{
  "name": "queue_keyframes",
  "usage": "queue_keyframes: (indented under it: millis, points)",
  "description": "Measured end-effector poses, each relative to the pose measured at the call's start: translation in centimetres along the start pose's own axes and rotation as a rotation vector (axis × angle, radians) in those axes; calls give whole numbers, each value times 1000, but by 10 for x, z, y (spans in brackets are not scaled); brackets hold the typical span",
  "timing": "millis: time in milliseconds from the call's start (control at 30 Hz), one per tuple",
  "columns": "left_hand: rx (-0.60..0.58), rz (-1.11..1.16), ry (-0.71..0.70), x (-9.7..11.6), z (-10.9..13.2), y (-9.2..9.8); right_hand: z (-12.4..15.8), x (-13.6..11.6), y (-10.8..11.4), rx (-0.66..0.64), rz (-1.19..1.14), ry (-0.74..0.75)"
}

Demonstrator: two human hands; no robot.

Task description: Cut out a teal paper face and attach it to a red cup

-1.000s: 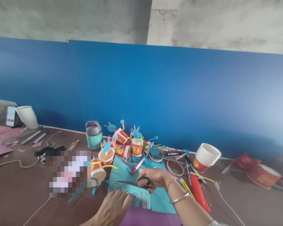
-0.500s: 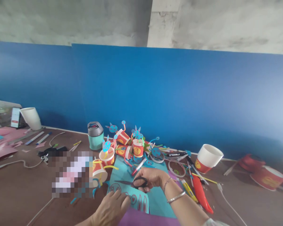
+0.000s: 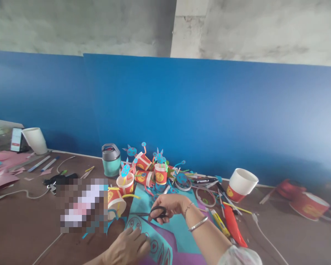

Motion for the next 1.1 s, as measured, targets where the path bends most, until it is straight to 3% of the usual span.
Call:
queue_keyframes:
  millis: [200, 433, 633, 833, 900, 1000, 1100]
  points:
    - [110, -22, -80, 3, 1, 12, 2, -6, 0, 82, 4, 68]
    - [68, 2, -198, 9, 3, 11, 1, -3, 0, 105, 29, 60]
    - [127, 11, -258, 14, 4, 10, -6, -2, -4, 73, 35, 39]
    - [87, -5, -64, -13, -5, 30, 30, 7, -1, 36, -30, 142]
    - [83, -24, 41, -27, -13, 36, 46, 9, 3, 123, -96, 242]
    - [87, -33, 182, -42, -30, 39, 68, 19, 16, 412, -174, 299]
    - [244, 45, 253, -45, -43, 43, 91, 25, 26, 601, -264, 370]
Point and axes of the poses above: each hand's wrist, its own z-axis away from the middle knuckle, its own y-axis out of the back of the hand, x = y × z, the point moved 9 cm from there along -z, towards the middle knuckle, and after that the axes turned 8 degrees about -y, right-handed, at the moved point
